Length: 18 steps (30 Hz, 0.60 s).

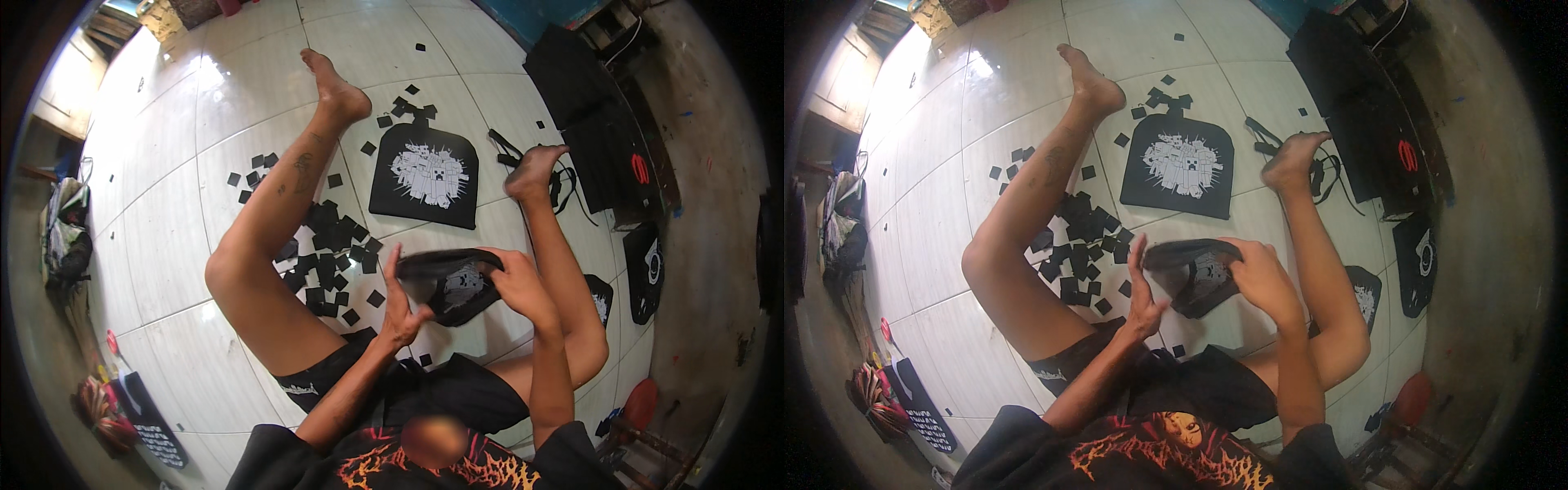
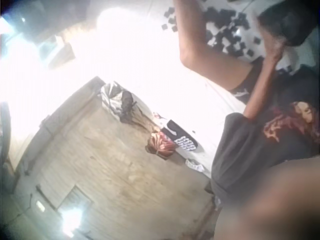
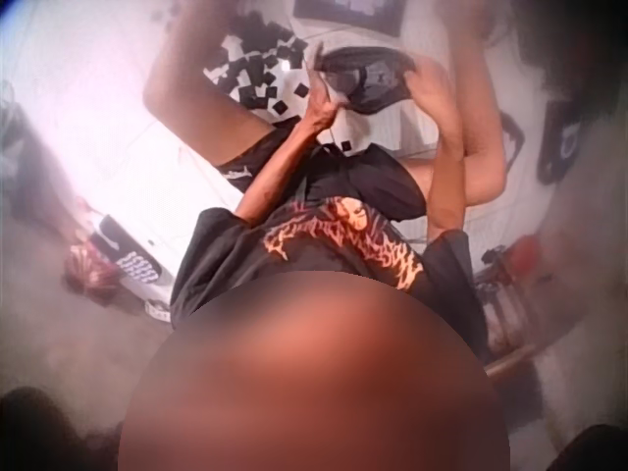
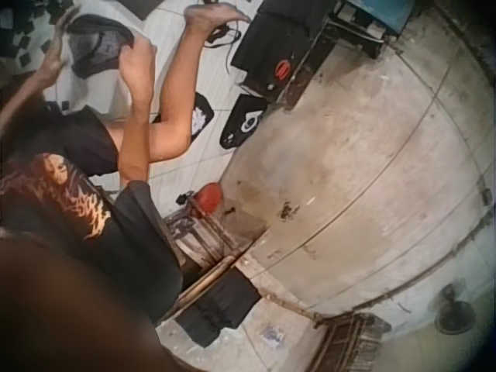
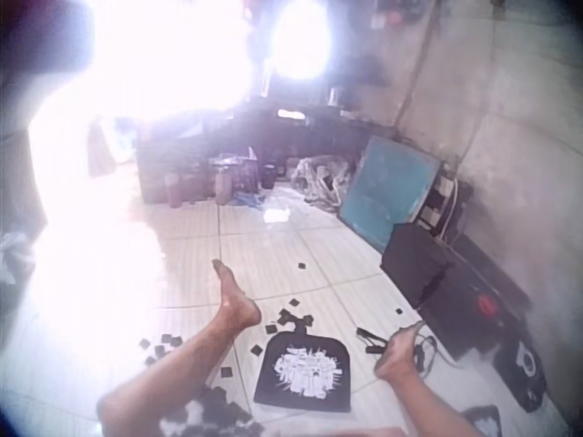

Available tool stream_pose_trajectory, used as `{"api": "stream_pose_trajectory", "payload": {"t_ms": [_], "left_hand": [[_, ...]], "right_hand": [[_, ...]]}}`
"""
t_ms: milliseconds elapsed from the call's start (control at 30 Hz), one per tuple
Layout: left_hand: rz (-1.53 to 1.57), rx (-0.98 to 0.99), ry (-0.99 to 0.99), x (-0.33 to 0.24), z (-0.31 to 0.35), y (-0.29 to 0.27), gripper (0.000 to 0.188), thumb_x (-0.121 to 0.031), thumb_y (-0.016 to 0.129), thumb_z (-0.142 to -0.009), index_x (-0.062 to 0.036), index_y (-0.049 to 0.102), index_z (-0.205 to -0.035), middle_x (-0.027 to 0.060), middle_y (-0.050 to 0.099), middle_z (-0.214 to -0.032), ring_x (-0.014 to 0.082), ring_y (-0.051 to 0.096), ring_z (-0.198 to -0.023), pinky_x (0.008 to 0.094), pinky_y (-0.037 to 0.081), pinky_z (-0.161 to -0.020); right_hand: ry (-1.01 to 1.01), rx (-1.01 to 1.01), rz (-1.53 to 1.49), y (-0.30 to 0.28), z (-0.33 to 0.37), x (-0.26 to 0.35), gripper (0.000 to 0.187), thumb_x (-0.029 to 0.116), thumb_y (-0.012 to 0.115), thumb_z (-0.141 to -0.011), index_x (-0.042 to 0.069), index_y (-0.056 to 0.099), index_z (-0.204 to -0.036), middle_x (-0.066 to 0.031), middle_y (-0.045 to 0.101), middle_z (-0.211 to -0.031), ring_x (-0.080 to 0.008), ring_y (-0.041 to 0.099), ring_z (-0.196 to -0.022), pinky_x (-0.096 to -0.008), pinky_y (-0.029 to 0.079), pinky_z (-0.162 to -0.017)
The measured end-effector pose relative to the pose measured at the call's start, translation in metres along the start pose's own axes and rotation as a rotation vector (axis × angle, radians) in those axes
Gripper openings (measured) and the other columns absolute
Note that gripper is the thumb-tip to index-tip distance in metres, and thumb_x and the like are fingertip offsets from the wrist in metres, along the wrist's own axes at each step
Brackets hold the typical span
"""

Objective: The person sits on the floor and assembles black drawstring bags by folding the fabric, aligning edges, and securing the seams. The person handles multiple bags one at a time, turning them over and adjusting the drawstrings.

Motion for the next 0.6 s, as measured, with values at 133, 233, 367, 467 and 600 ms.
{"api": "stream_pose_trajectory", "payload": {"t_ms": [133, 233, 367, 467, 600], "left_hand": [[0.051, -0.124, -0.438, 0.028, 0.003, -0.015, 0.104, -0.058, 0.072, -0.101, -0.0025, 0.018, -0.171, 0.0214, 0.031, -0.169, 0.0387, 0.042, -0.150, 0.0511, 0.039, -0.122], [0.817, 0.150, -0.977, 0.034, 0.023, 0.019, 0.086, -0.052, 0.071, -0.105, -0.0033, 0.034, -0.165, 0.0142, 0.052, -0.158, 0.0283, 0.057, -0.136, 0.0428, 0.051, -0.112], [0.727, 0.223, -0.888, 0.019, 0.021, 0.024, 0.042, -0.037, 0.070, -0.110, -0.0029, 0.066, -0.134, 0.0023, 0.072, -0.117, 0.0156, 0.068, -0.104, 0.0367, 0.058, -0.094], [0.175, 0.258, -0.582, 0.009, 0.015, 0.020, 0.031, -0.028, 0.069, -0.110, 0.0000, 0.070, -0.122, 0.0024, 0.071, -0.100, 0.0140, 0.063, -0.092, 0.0349, 0.055, -0.085], [0.049, 0.176, -0.382, -0.005, 0.014, 0.014, 0.029, -0.015, 0.073, -0.104, 0.0018, 0.067, -0.128, 0.0138, 0.071, -0.103, 0.0197, 0.064, -0.095, 0.0358, 0.053, -0.088]], "right_hand": [[0.057, 0.014, -0.283, -0.023, 0.022, -0.030, 0.032, 0.015, 0.072, -0.105, -0.007, 0.074, -0.128, -0.0113, 0.081, -0.105, -0.0120, 0.069, -0.089, -0.0309, 0.057, -0.083], [0.245, 0.008, -0.653, -0.031, 0.044, -0.051, 0.038, 0.022, 0.075, -0.107, -0.011, 0.072, -0.127, -0.0087, 0.080, -0.110, -0.0101, 0.070, -0.090, -0.0275, 0.058, -0.082], [0.249, -0.109, -0.650, -0.021, 0.061, -0.063, 0.044, 0.027, 0.077, -0.106, -0.011, 0.071, -0.127, -0.0118, 0.080, -0.110, -0.0117, 0.071, -0.092, -0.0287, 0.060, -0.083], [0.200, -0.285, -0.372, 0.003, 0.068, -0.072, 0.046, 0.031, 0.071, -0.110, -0.009, 0.070, -0.131, -0.0108, 0.080, -0.111, -0.0144, 0.068, -0.096, -0.0327, 0.056, -0.089], [0.093, -0.462, -0.494, 0.034, 0.079, -0.069, 0.035, 0.020, 0.069, -0.111, -0.007, 0.070, -0.133, -0.0096, 0.078, -0.114, -0.0151, 0.068, -0.101, -0.0323, 0.055, -0.093]]}}
Point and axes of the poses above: each hand's wrist, its own z-axis away from the middle knuckle, its own y-axis out of the palm, x = y × z, the point moved 7 cm from there along -z, towards the middle knuckle
